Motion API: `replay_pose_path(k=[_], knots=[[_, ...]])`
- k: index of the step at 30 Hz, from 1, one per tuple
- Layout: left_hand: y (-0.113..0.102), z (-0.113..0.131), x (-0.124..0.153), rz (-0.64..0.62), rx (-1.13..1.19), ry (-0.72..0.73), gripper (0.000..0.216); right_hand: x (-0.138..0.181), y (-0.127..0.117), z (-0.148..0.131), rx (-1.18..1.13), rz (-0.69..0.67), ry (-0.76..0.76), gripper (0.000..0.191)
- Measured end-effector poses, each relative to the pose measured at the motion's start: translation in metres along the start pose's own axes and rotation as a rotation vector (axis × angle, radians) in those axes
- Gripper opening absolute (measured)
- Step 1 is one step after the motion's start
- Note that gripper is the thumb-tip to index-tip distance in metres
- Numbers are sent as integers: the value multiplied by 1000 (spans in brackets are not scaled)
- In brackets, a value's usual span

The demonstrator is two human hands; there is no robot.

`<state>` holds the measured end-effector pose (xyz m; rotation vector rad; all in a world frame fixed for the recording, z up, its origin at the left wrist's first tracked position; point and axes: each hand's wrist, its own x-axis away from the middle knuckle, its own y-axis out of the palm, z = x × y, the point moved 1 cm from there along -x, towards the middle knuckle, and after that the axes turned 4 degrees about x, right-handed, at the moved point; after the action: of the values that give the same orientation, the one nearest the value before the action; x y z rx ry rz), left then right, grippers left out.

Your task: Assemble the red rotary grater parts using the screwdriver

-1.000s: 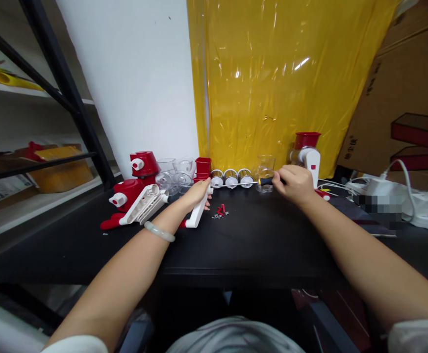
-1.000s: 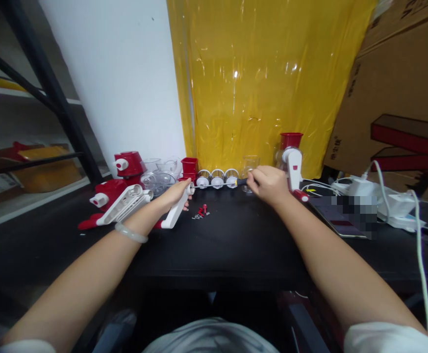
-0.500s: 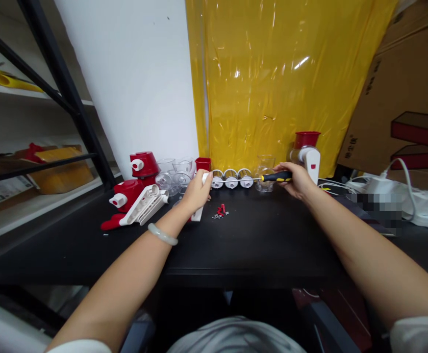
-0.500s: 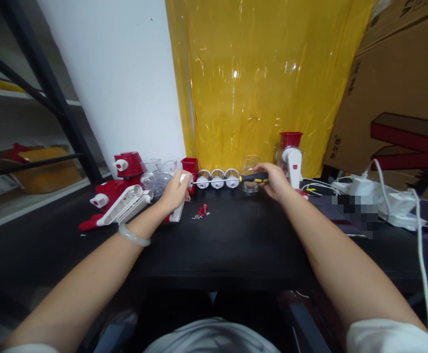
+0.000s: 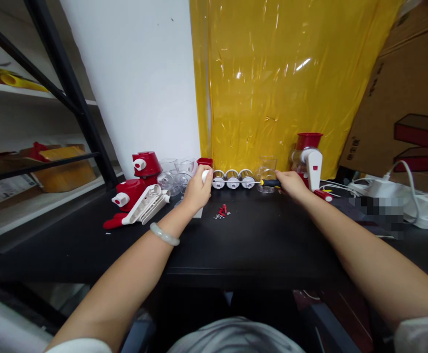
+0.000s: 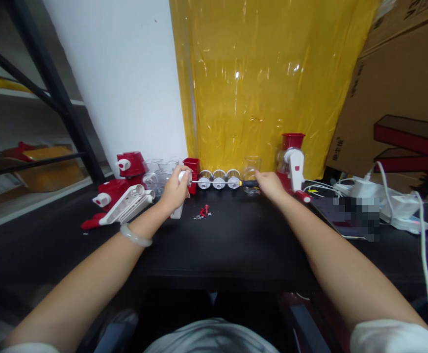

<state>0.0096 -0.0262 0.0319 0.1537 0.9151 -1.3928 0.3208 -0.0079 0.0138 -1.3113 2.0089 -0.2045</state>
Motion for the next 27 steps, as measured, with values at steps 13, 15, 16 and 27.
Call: replay_pose_path(k=[13, 15, 16, 27], knots=[[1, -7, -4, 3, 46, -83, 21, 16, -13, -25, 113, 303, -287, 41], [2, -6, -6, -12, 84, -127, 20, 18, -14, -26, 140, 332, -340, 38], [3, -6, -6, -26, 106, -156, 20, 20, -15, -27, 156, 351, -373, 37], [9, -8, -9, -161, 369, -455, 22, 31, -19, -33, 235, 472, -625, 28]])
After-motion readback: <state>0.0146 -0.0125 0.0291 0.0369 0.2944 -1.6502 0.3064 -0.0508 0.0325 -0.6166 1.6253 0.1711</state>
